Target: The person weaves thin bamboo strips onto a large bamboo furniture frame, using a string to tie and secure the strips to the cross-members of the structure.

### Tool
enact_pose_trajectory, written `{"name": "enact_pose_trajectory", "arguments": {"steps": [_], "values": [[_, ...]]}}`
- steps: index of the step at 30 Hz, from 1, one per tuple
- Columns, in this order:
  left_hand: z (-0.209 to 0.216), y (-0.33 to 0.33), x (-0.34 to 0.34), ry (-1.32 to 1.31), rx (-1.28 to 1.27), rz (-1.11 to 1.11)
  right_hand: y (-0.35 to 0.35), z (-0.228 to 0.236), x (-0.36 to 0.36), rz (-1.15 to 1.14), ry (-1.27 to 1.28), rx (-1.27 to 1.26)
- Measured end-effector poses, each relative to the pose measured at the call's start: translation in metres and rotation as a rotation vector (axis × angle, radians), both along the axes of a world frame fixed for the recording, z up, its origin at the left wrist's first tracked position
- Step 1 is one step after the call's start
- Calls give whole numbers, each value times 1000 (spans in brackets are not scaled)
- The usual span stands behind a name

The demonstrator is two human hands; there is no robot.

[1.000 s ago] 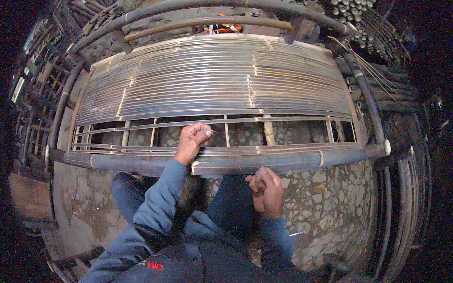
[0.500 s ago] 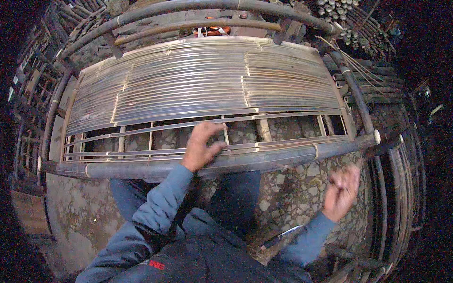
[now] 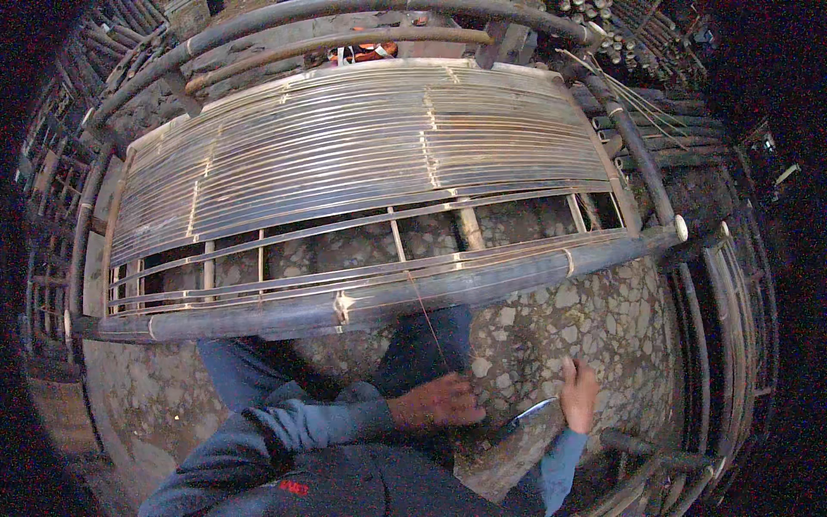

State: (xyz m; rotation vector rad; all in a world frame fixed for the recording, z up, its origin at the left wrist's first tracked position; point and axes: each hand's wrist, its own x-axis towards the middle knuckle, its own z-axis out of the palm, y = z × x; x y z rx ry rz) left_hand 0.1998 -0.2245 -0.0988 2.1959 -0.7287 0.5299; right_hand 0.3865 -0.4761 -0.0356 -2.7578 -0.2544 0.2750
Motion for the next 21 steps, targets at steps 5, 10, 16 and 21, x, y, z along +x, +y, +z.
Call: {"name": "enact_pose_trajectory", "arguments": {"steps": [5,10,16,21], "values": [[9,-37,-8,-32,56,-216,186,-5,-37,263,958,902],[38,-17,-11,-37,34,-130,208,11,-24,156,1047,1058],[64,120,27,17,-82,761,154,30,16,183,469,1066],[66,195,51,567,-32,965,166,64,30,288,462,1642]]}}
